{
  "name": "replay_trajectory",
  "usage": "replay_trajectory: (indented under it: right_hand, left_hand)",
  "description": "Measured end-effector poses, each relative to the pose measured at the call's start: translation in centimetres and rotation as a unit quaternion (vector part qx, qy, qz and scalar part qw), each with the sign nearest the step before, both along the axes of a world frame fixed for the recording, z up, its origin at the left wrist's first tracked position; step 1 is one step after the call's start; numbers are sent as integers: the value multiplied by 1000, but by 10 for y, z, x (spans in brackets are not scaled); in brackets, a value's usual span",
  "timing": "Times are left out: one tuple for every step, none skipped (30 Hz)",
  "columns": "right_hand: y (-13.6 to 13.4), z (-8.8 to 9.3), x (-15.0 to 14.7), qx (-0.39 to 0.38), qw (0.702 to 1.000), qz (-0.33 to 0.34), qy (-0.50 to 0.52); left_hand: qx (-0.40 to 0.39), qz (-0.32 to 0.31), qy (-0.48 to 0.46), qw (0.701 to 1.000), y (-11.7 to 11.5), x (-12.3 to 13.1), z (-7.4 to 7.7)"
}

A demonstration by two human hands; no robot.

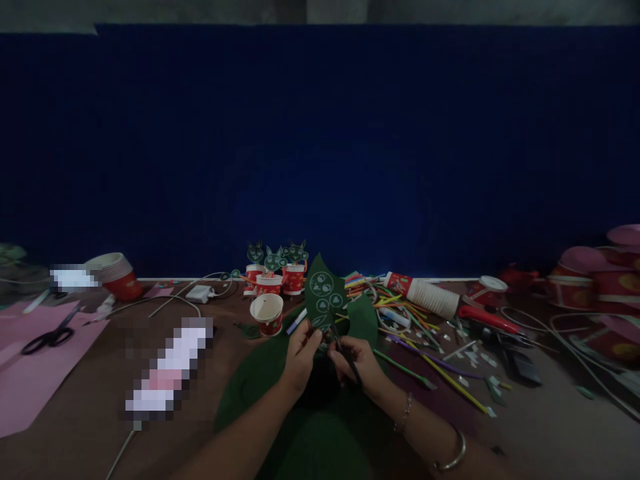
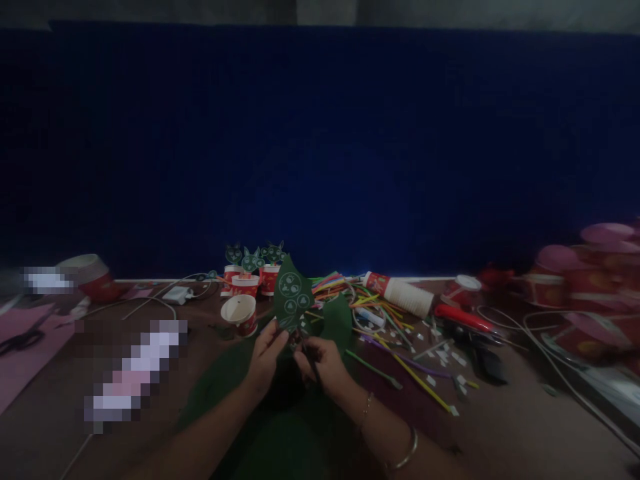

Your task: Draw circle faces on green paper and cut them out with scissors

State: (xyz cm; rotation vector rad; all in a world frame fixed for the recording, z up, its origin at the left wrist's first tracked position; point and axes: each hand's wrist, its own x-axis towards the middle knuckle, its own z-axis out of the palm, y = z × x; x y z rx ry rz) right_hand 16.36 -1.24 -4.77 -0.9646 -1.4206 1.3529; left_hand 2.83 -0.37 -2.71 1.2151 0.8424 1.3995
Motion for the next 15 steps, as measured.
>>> replay_trajectory:
  right_hand:
    - [0,0,0,0,1000,0,0]
    - [0,0,0,2,1000,0,1]
    - [0,-1,0,4,1000,0,2]
    - [0,-2,0,6,1000,2,2]
    - [1,-3,0,9,1000,4,1]
    - [1,-5,0,11,1000,4,-1]
    - [1,-5,0,12,1000,4,-3]
    - [1,-6,0,12,1000,1,-5]
    - [1,-6,0,12,1000,0,-5]
    - [1,-5,0,11,1000,-2,-5]
    - [1,-4,0,10,1000,-4,-5]
    - [1,-3,0,8,1000,-4,-5]
    - [1,-2,0,6,1000,-5,-5]
    - [1,-1,0,3,1000,-5,-6]
    - [1,0,0,0,1000,-5,-6]
  left_hand:
    - [2,0,0,1000,0,0,0]
    - [2,1,0,1000,0,0,0]
    - [1,3,1,1000,0,0,0]
    - [0,5,2,1000,0,0,0]
    - [-1,7,3,1000,0,0,0]
    - [-3,9,4,1000,0,0,0]
    - [-4,8,4,1000,0,0,0]
    - [-3,8,5,1000,0,0,0]
    - [-2,8,4,1000,0,0,0]
    - [-1,10,3,1000,0,1,0]
    - [-1,13,2,1000,0,1,1]
    - [-3,16,0,1000,0,1,1]
    - [-6,19,-2,1000,0,2,1]
    - [-10,24,-6,1000,0,2,0]
    - [-15,30,-9,999,0,2,0]
